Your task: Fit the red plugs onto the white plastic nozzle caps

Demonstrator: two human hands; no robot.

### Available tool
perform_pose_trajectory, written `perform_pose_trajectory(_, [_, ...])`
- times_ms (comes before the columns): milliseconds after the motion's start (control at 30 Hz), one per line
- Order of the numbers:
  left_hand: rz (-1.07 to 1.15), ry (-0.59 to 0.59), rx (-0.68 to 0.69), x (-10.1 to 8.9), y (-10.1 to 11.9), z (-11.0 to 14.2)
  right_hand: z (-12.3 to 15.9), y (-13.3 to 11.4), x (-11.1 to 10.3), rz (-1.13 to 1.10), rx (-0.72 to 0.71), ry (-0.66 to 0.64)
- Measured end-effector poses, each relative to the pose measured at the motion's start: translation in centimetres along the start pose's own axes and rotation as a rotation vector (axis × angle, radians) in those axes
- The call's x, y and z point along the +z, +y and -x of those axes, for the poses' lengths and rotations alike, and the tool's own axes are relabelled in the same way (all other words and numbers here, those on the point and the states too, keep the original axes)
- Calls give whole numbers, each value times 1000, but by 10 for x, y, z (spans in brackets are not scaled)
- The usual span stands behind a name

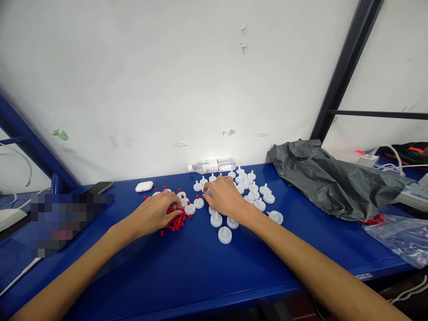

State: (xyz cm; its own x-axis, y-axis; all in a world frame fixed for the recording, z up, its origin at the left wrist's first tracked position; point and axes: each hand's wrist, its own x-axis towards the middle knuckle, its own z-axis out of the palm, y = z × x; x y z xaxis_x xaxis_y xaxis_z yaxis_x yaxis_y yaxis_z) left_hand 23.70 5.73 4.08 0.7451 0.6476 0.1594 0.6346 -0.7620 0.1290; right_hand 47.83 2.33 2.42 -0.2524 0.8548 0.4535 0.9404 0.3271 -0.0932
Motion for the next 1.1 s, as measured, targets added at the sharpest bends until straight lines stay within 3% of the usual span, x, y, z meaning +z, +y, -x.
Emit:
perform_pose_trajectory(200, [35,19,-6,-1,1,-1,-1,3,-1,-54,-42,13])
perform_pose_trajectory(367, [83,177,-25,-1,3,-2,-2,-4,-9,-123,-98,101])
perform_pose_trajectory(500, [173,272,-16,-2,7,-3,1,-10,-12,-190,-233,137])
perform_pose_trajectory(667, [425,358,-107,-4,14,-4,4,-13,-12,-283,-381,185])
perform_pose_trajectory(867, [861,371,-192,-6,14,-6,6,-15,-13,-253,-485,170])
perform_pose_trajectory(1100, [998,307,-246,-7,19,-7,6,-19,-10,-190,-536,218])
